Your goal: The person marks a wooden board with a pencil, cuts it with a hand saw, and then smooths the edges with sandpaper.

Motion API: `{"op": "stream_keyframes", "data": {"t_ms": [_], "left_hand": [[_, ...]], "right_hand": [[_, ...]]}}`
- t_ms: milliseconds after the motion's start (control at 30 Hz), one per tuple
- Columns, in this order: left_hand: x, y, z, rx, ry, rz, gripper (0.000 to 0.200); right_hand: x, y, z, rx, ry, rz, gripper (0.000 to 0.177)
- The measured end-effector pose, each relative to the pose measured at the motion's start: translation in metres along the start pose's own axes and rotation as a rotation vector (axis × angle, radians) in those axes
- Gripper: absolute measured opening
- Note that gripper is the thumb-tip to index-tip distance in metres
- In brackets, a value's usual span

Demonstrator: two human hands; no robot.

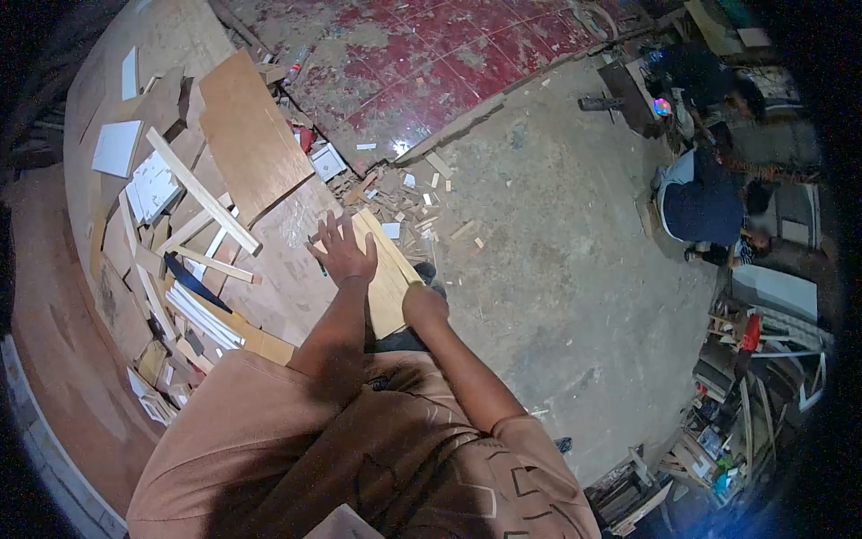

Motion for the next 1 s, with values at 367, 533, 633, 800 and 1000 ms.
{"op": "stream_keyframes", "data": {"t_ms": [367, 533, 633, 800, 1000], "left_hand": [[0.001, -0.001, -0.003, -0.011, -0.007, -0.003, 0.070], [0.001, -0.001, -0.006, -0.023, -0.043, -0.006, 0.070], [-0.001, 0.000, -0.002, -0.059, -0.095, -0.024, 0.068], [0.000, -0.001, 0.002, -0.072, -0.094, -0.015, 0.068], [-0.001, -0.001, 0.002, -0.067, -0.099, -0.020, 0.068]], "right_hand": [[-0.083, -0.010, 0.051, -0.037, 0.091, -0.057, 0.026], [0.003, -0.002, -0.008, 0.047, -0.020, -0.068, 0.027], [-0.023, -0.016, 0.002, 0.072, -0.028, -0.085, 0.028], [-0.103, -0.017, 0.063, -0.034, 0.081, -0.076, 0.027], [-0.008, -0.005, 0.007, 0.009, 0.054, -0.041, 0.027]]}}
Point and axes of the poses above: each hand's wrist, its own x-axis towards the middle knuckle, its own z-axis out of the back of the hand, y = z × x, the point moved 6 cm from there along x, towards the middle knuckle, and after that the axes turned 1 degree about -y, right-handed, at the moved point
